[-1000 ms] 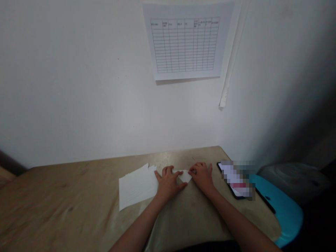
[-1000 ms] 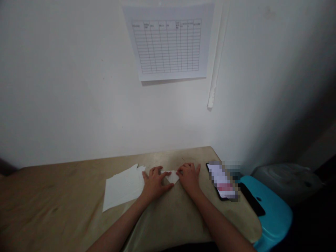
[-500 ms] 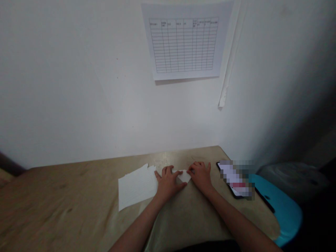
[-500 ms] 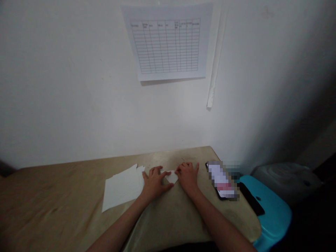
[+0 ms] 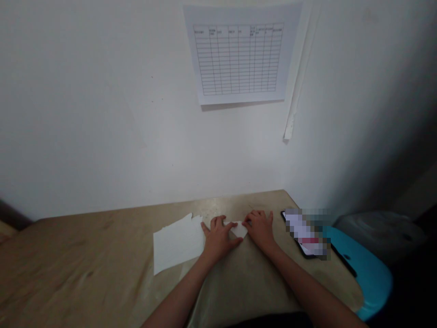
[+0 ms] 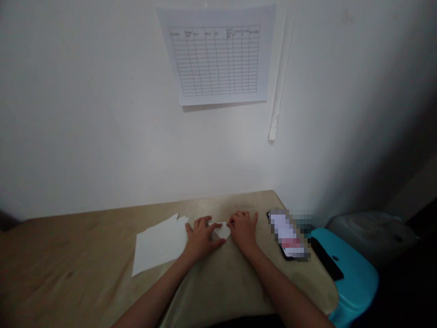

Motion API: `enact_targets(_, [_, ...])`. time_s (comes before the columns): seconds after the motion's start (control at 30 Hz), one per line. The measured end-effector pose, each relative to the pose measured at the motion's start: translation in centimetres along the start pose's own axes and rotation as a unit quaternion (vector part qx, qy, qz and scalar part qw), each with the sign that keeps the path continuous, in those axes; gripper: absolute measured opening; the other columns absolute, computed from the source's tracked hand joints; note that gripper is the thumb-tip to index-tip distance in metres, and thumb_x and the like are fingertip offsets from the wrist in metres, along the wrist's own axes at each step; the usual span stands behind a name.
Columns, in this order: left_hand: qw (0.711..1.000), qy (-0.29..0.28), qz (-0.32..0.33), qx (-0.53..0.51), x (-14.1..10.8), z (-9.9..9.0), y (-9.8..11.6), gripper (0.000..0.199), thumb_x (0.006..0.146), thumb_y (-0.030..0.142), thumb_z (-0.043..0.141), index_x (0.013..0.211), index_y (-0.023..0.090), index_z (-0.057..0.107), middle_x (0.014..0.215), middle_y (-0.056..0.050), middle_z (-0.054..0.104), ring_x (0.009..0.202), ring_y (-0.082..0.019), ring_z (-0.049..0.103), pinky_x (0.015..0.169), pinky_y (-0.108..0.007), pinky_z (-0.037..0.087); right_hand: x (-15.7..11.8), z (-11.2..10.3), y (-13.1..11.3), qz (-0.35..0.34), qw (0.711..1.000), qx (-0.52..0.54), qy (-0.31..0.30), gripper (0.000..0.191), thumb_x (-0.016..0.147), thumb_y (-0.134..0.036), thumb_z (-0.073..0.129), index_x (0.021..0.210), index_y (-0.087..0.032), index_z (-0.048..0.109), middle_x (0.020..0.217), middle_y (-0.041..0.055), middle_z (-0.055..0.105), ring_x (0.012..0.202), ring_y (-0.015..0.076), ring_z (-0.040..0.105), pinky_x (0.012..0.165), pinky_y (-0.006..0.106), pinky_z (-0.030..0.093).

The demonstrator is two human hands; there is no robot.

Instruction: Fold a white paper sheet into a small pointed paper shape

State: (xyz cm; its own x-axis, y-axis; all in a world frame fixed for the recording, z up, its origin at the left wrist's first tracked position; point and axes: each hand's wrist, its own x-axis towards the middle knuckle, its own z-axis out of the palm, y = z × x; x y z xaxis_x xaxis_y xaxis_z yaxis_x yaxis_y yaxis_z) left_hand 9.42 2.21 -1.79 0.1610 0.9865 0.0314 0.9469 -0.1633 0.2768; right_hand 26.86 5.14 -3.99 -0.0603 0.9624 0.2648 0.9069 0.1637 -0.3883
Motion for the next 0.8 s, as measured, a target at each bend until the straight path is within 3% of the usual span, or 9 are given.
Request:
enact_targets(0.33, [1.000,0.009,0.027,-0.012,0.1,0.3,-0.2,0.049,0.076,0.061,0.071,0.124,0.051,0.064,0.150,-0.005,0.045,0.142,-0.036,0.031,0.111,-0.076,0.003,0.0,0.3,0.1,0.012,1.000,0.005,-0.004,0.012,0.091,-0.032,0.059,0.090,-0.025,0.069,0.110,0.0050,0.067,0.118,0.0284,0.049,0.112,0.066,0.006])
enact_targets(0.8, [1.000,-0.008,0.014,0.011,0.5,0.4,-0.4,0.055,0.075,0.067,0.066,0.129,0.055,0.059,0.157,-0.003,0.039,0.147,-0.041,0.024,0.110,-0.078,0.003,-0.4,0.7,1.4,0.003,0.999,0.014,-0.032,0.019,0.091,-0.038,0.060,0.105,-0.029,0.067,0.118,0.0058,0.060,0.120,0.0270,0.047,0.113,0.058,0.014])
